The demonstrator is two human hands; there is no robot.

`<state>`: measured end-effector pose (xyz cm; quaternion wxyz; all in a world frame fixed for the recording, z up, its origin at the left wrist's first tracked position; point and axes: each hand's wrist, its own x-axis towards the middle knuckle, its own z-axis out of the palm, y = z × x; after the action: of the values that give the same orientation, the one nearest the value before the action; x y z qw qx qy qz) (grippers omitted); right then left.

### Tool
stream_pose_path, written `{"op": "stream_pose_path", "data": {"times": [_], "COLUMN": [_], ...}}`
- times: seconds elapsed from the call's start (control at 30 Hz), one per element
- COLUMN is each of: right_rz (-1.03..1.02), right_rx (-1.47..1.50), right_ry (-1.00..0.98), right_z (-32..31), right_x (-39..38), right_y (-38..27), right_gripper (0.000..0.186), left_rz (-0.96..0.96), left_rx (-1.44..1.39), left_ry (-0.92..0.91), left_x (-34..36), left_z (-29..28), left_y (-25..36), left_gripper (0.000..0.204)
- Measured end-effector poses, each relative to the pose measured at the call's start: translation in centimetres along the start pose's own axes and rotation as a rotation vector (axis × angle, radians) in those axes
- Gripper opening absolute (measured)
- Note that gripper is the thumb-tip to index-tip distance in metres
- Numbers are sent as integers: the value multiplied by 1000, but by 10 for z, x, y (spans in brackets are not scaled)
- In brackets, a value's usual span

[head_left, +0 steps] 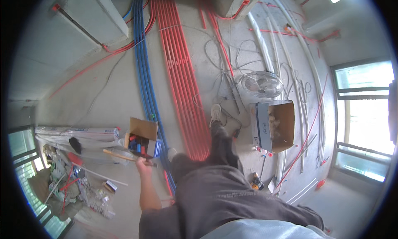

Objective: The person uses a power drill to fasten red and blue pipes to the ceiling, then switches to a hammer to secure the pipes with nails. The task involves repeated drilling and hammering actions along the length of the pipes.

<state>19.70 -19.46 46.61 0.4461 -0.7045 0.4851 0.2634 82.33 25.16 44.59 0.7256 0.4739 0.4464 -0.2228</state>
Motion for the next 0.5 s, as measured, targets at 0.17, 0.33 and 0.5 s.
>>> {"op": "stream_pose_path", "data": {"times": [0.17,0.33,0.5], "right_rz": [197,-36,-355], "right_rx": [241,-137,-481], "right_ry": [-27,120,18], "right_z": [-251,-469,-591], "right_x": [134,277,439], "right_y": [-216,-367,-426], "right_gripper": [36,36,36], "left_rz": [87,49,40], "left_rx": [-79,-177,-327], "left_ry": [79,222,284], "left_x": [-22,0,6], "left_z": [130,208,317], "left_y": [-20,-67,-92], "left_gripper": [6,5,12]}}
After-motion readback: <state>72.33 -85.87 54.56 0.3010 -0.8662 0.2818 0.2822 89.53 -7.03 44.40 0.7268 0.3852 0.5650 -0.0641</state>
